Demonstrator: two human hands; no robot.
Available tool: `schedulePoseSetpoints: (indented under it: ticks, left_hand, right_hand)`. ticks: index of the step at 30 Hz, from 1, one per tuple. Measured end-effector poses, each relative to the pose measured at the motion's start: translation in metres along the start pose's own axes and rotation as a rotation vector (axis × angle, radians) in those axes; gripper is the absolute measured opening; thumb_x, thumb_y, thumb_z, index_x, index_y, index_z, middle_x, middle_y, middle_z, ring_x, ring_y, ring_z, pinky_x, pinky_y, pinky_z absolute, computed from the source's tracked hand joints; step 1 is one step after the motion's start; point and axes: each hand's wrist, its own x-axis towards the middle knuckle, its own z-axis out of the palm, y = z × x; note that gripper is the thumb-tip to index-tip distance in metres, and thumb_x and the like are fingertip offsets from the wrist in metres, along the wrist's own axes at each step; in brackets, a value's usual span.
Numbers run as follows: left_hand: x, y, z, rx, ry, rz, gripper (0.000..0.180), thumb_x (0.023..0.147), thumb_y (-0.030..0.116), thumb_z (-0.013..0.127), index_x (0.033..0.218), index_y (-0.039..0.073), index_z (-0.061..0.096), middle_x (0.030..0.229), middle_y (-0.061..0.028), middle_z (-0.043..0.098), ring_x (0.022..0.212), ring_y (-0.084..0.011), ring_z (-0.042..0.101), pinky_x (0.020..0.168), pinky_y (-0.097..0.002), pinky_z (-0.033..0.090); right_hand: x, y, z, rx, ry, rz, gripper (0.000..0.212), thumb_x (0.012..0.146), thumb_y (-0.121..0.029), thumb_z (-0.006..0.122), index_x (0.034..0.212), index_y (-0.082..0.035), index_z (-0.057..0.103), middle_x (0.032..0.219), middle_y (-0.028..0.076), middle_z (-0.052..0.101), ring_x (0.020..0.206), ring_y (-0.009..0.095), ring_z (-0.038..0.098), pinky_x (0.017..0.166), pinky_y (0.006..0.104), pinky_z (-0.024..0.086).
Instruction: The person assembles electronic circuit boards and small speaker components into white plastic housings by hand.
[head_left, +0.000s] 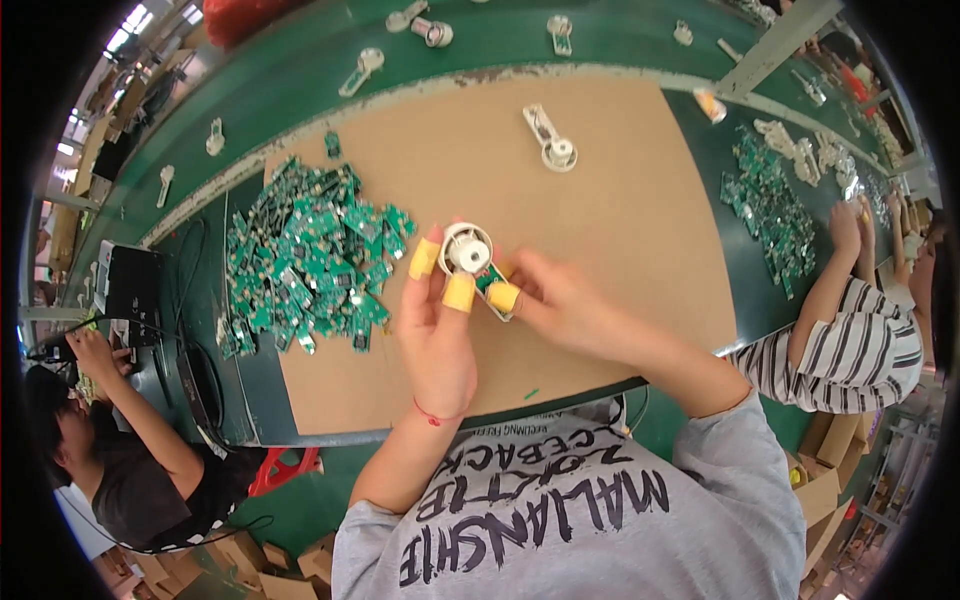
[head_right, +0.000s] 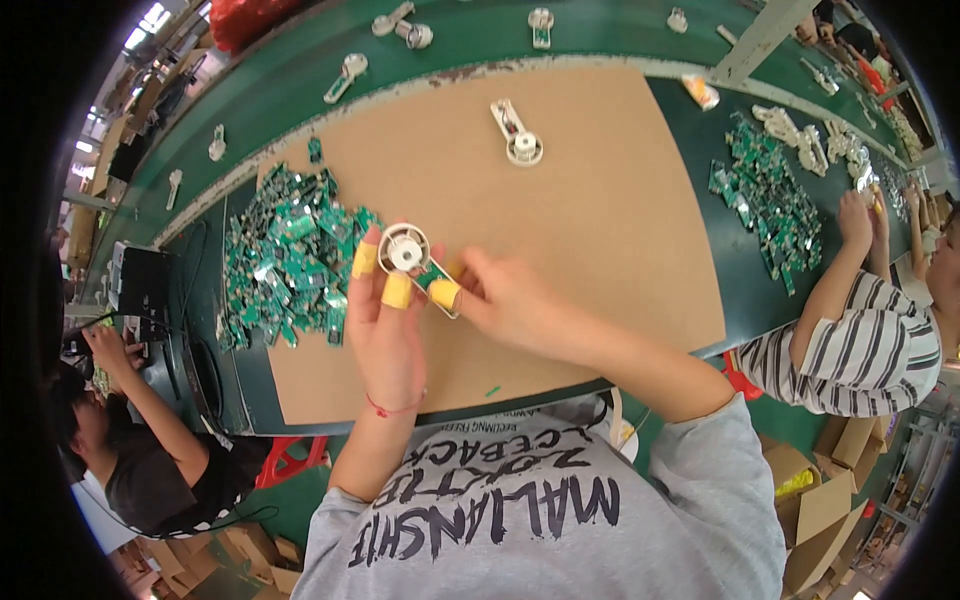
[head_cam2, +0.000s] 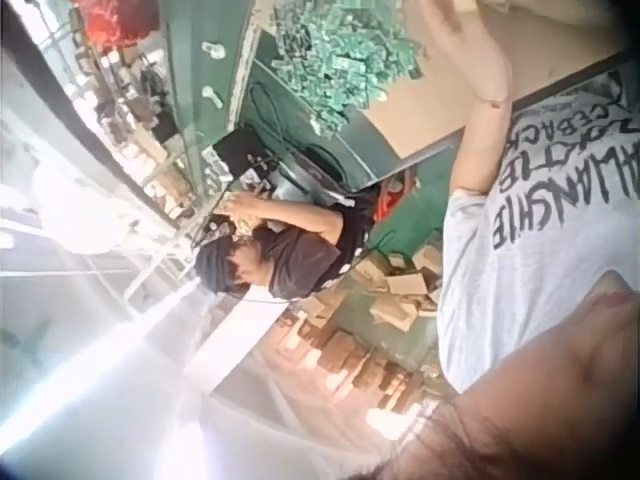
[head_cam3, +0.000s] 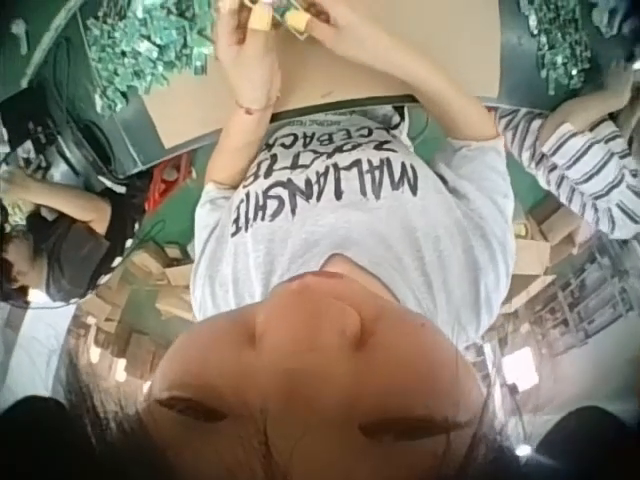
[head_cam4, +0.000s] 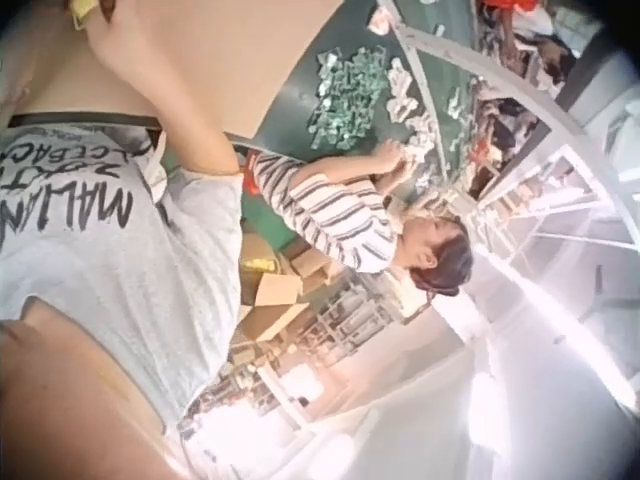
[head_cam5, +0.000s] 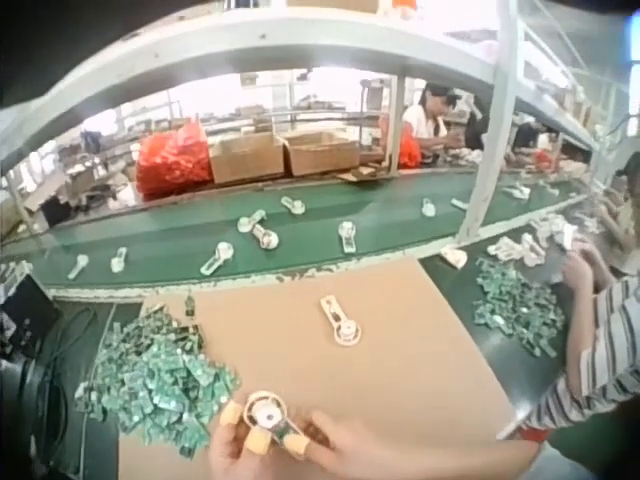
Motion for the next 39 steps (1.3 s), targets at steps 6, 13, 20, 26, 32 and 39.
schedulePoseSetpoints:
  ticks: [6, 13, 20, 26, 32, 39]
  left_hand:
    - [0.012, 0.010, 0.012, 0.037, 0.005, 0.008, 0.060, 0.082, -0.005, 0.047, 0.136, 0.009, 0.025, 0.124, -0.0075, 0.042, 0.108, -0.0132, 0.044, 0.088, -0.0280, 0.039]
    - [0.033, 0.025, -0.024, 0.260, 0.016, 0.106, 0.066, 0.083, 0.004, 0.049, 0.139, 0.008, 0.013, 0.139, -0.0128, 0.023, 0.124, -0.0249, 0.031, 0.101, -0.0373, 0.025]
    - [0.017, 0.032, -0.056, 0.550, -0.088, 0.176, 0.046, 0.081, 0.008, 0.051, 0.125, 0.001, 0.039, 0.124, -0.0134, 0.040, 0.115, -0.0254, 0.040, 0.094, -0.0333, 0.033]
    - [0.014, 0.042, -0.077, 0.405, -0.135, 0.035, 0.043, 0.081, 0.003, 0.052, 0.122, 0.001, 0.041, 0.115, -0.0134, 0.050, 0.106, -0.0241, 0.050, 0.091, -0.0322, 0.038]
    - [0.015, 0.040, -0.081, 0.199, -0.292, -0.144, 0.041, 0.083, 0.001, 0.048, 0.124, 0.002, 0.040, 0.109, -0.0100, 0.056, 0.100, -0.0179, 0.055, 0.085, -0.0288, 0.043]
    - [0.015, 0.048, -0.082, 0.327, -0.539, -0.136, 0.034, 0.084, 0.003, 0.047, 0.118, 0.004, 0.047, 0.101, -0.0090, 0.058, 0.093, -0.0210, 0.057, 0.081, -0.0291, 0.044]
  right_hand:
    - [0.018, -0.022, 0.002, 0.045, -0.171, -0.035, 0.015, 0.087, -0.007, 0.044, 0.094, 0.004, 0.051, 0.076, 0.012, 0.061, 0.069, 0.016, 0.062, 0.061, 0.0294, 0.051]
    - [0.136, -0.028, -0.068, -0.064, -0.097, 0.115, 0.030, 0.090, -0.030, 0.039, 0.085, -0.006, 0.057, 0.063, 0.002, 0.056, 0.053, 0.007, 0.051, 0.050, 0.0214, 0.043]
    - [0.310, 0.006, -0.157, -0.709, 0.204, 0.253, 0.037, 0.082, -0.026, 0.043, 0.059, 0.001, 0.054, 0.050, 0.008, 0.052, 0.039, 0.017, 0.043, 0.038, 0.0341, 0.033]
    - [0.332, -0.049, -0.172, -1.100, -0.052, 0.379, 0.022, 0.081, -0.022, 0.051, 0.077, -0.003, 0.063, 0.058, 0.009, 0.059, 0.045, 0.017, 0.054, 0.043, 0.0337, 0.043]
    - [0.394, -0.044, -0.076, -1.108, 0.336, 0.031, 0.051, 0.073, -0.031, 0.060, 0.110, 0.001, 0.048, 0.108, 0.018, 0.055, 0.108, 0.035, 0.048, 0.086, 0.0403, 0.044]
    - [0.416, -0.071, -0.068, -1.097, 0.439, -0.200, 0.043, 0.069, -0.020, 0.059, 0.107, -0.002, 0.051, 0.103, 0.020, 0.057, 0.094, 0.035, 0.057, 0.081, 0.0421, 0.047]
